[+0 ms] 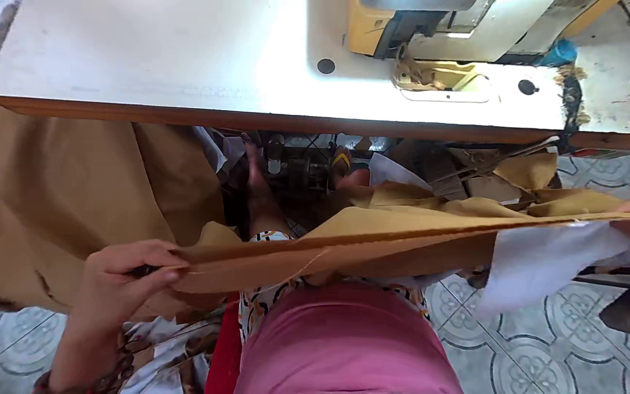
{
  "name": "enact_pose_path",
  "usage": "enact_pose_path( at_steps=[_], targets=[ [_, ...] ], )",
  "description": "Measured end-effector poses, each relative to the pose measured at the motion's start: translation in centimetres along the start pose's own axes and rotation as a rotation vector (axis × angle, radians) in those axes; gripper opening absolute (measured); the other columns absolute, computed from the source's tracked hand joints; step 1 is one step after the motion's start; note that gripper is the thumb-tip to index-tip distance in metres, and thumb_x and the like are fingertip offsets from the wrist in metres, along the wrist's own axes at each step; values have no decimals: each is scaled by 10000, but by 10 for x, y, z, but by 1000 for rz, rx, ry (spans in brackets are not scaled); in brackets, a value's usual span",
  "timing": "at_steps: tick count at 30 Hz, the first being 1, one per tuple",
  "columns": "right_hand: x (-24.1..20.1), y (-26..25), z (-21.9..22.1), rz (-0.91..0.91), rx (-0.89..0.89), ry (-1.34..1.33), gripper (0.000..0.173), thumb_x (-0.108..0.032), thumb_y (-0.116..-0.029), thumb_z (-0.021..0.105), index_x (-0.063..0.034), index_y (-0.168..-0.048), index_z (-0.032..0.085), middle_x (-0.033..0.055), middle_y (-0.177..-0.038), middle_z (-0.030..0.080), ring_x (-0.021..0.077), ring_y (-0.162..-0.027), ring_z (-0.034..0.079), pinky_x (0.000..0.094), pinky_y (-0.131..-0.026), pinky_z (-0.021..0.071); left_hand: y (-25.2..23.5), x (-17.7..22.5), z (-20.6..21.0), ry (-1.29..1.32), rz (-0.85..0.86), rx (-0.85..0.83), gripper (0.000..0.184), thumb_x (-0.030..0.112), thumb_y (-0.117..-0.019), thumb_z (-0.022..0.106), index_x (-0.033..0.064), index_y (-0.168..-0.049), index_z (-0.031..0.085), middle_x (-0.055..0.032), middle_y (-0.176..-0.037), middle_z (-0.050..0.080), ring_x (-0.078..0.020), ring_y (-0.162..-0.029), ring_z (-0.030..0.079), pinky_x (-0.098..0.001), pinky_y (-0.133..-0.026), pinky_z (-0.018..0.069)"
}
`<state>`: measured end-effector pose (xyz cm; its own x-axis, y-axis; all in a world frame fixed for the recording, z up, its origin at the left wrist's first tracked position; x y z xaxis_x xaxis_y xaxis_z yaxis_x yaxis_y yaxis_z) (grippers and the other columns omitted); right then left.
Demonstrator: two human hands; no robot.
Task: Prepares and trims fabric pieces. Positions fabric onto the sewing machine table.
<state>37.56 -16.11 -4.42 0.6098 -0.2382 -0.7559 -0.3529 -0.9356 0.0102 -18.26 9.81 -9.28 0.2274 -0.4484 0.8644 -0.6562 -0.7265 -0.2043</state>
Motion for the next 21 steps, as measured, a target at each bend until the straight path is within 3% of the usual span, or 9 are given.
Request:
enact_pose_path(
  at_steps=[2,4,6,7,10,11,13,16,21],
  targets=[
    [10,-6,11,132,12,102,136,-69,-941,583,45,-976,649,-6,-675,610,0,-518,550,192,-505,500,-9,-11,4,-14,-24,59,126,461,-921,715,350,-884,762,257,-933,716,118,-837,649,-107,-741,545],
    [25,-15,27,179,-7,199,121,-83,-932,602,12,-968,668,14,-651,600,39,-492,544,251,-476,506,-23,-21,14,-26,-43,138,107,333,-866,754,282,-780,716,217,-896,716,105,-799,647,-113,-704,543],
    [26,-23,55,217,-62,176,63,1,-953,642,50,-979,671,119,-715,615,165,-549,540,393,-523,481,-40,-13,32,-99,-26,172,134,215,-810,734,196,-720,636,151,-855,703,90,-751,633,-123,-658,535],
    [18,-26,74,190,-120,141,41,24,-950,655,51,-980,664,124,-794,631,167,-606,554,388,-561,488,-49,2,46,-164,11,133,151,210,-805,721,149,-713,617,108,-838,695,79,-742,629,-135,-653,534],
    [-48,-24,144,-213,-339,-16,111,-111,-888,646,-55,-823,716,7,-1160,682,3,-962,636,206,-815,552,-67,64,117,-329,235,-99,198,204,-853,684,75,-703,661,-2,-730,665,-30,-659,613,-220,-589,520],
    [-75,-20,169,-353,-416,-80,167,-170,-912,636,-73,-811,727,9,-1264,671,3,-1076,632,200,-897,544,-71,82,142,-353,311,-173,184,171,-870,667,70,-716,665,-22,-704,644,-76,-637,610,-249,-567,516],
    [-119,-15,209,-572,-540,-177,216,-211,-968,607,-55,-854,706,69,-1380,625,41,-1162,613,226,-953,519,-80,106,175,-355,434,-271,135,109,-866,662,67,-738,654,-32,-671,602,-116,-601,595,-262,-527,495],
    [-148,-18,240,-712,-591,-278,199,-163,-953,630,-10,-845,696,157,-1151,676,90,-962,630,220,-813,513,-88,119,185,-309,465,-348,128,90,-847,679,67,-725,647,-17,-657,576,-90,-595,564,-224,-531,472],
    [-145,-22,251,-721,-676,-316,187,-105,-976,597,21,-886,703,104,-872,666,95,-808,614,203,-720,492,-77,108,177,-296,471,-307,103,109,-877,657,69,-783,673,-36,-751,671,-95,-672,633,-220,-586,514]
  ],
)
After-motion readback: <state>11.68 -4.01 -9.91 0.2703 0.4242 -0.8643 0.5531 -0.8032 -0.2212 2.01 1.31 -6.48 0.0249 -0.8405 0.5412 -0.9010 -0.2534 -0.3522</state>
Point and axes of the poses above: each hand's wrist, its own y-axis away from the middle knuckle, its own z-axis out of the palm, x = y × z, the point moved 8 cm from there along -y, towards the middle knuckle
